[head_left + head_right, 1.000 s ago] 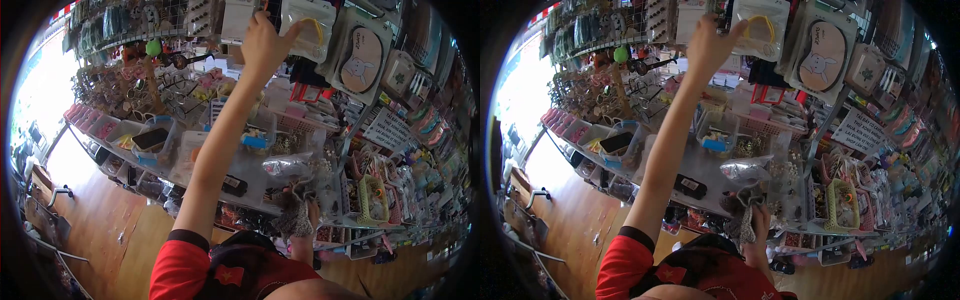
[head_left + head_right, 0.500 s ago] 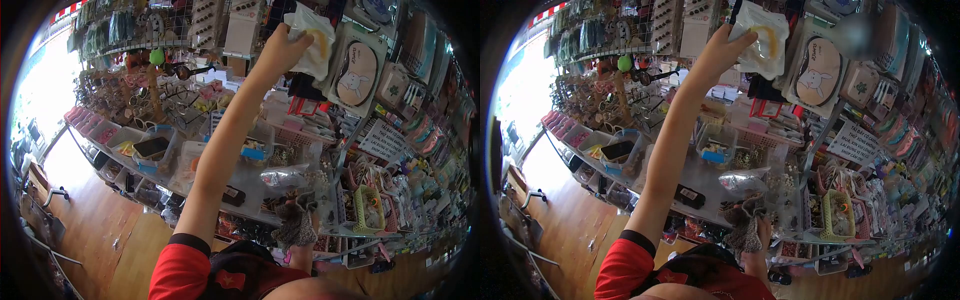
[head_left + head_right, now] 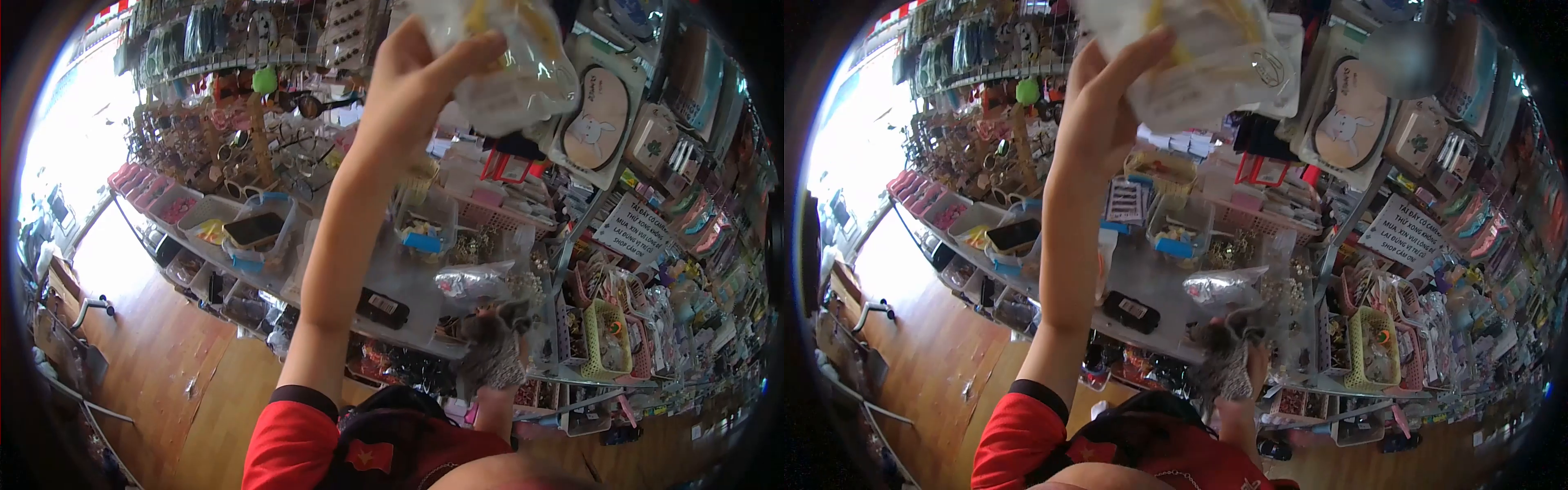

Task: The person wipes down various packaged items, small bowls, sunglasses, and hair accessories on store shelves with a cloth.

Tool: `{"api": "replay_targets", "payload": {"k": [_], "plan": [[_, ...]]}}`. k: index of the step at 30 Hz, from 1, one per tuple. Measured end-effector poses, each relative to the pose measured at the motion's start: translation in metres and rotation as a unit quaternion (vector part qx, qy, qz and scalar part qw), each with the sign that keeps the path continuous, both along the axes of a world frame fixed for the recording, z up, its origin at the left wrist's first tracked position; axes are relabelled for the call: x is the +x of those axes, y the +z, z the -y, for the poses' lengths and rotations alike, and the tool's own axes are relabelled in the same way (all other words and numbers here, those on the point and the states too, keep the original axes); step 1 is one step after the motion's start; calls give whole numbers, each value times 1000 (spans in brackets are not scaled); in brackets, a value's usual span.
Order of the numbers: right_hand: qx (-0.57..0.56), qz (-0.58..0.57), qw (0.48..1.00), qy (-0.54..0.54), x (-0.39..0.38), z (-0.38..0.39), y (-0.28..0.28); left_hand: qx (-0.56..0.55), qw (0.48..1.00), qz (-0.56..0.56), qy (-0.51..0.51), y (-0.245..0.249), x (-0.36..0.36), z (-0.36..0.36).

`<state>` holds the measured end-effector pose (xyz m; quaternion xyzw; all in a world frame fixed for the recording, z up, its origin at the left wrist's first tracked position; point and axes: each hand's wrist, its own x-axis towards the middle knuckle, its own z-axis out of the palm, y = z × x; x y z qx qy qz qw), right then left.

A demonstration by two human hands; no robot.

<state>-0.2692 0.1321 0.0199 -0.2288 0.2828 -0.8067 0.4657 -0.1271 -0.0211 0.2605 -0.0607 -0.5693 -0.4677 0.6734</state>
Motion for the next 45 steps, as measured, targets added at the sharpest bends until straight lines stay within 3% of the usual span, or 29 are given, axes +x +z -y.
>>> {"api": "replay_targets", "payload": {"k": [1, 2, 3, 5, 6, 7, 8, 10, 12, 14, 18, 21, 23, 26, 29, 31, 34, 36, 38, 39, 40, 42, 43, 45], "plan": [[-55, -98, 994, -16, -6, 6, -3, 22, 999, 17, 17, -17, 11, -3], [-20, -174, 979, -107, -5, 10, -5, 46, 998, 36, 35, -37, 24, -6], [15, -251, 948, -194, -3, 13, -8, 163, 979, 121, 36, -61, 42, -9], [31, -473, 802, -364, -2, 17, -22, 165, 980, 103, 29, -101, 54, -15], [7, -603, 669, -434, -6, 20, -32, 192, 977, 94, 8, -120, 59, -16], [-22, -625, 650, -432, 4, 25, -27, 270, 958, 84, -52, -140, 65, -14], [-52, -645, 631, -428, 14, 29, -23, 295, 942, 160, -15, -168, 73, -7], [-100, -472, 825, -293, 63, 48, 25, 320, 924, 162, -132, -200, 80, -11], [-140, -571, 782, -207, 87, 66, 2, 293, 932, 191, -92, -203, 68, -32], [-132, -615, 741, -235, 110, 81, -8, 193, 964, 158, -89, -220, 54, -41], [-159, -668, 672, -277, 134, 100, -5, 182, 964, 154, -117, -224, 80, -40], [-125, -522, 815, -218, 152, 112, 10, 163, 967, 182, -79, -223, 95, -35], [-132, -557, 790, -222, 147, 121, 41, 189, 949, 222, -117, -231, 99, -36], [-31, -484, 859, -165, 151, 125, 73, 137, 953, 245, -115, -233, 103, -38], [-40, -620, 750, -228, 151, 129, 41, 66, 966, 245, -48, -234, 110, -19], [-18, -466, 871, -155, 178, 128, 24, 50, 971, 234, 28, -229, 118, -9], [-16, -407, 891, -203, 206, 138, -19, 110, 989, 98, -13, -222, 126, 5], [30, -453, 805, -383, 255, 148, 8, 112, 983, 127, -69, -230, 138, 12], [16, -535, 727, -430, 260, 144, 17, 145, 963, 131, -188, -233, 148, 10], [-23, -591, 706, -391, 237, 143, 18, 167, 953, 128, -220, -234, 154, 7], [-64, -641, 682, -347, 223, 141, 20, 162, 953, 143, -213, -240, 156, 5], [-133, -648, 653, -368, 219, 150, 30, 152, 953, 172, -199, -251, 152, 1], [-171, -650, 636, -379, 222, 157, 34, 117, 967, 174, -144, -251, 155, -3], [-153, -635, 664, -364, 229, 157, 35, 38, 983, 177, -33, -243, 159, -5]]}}
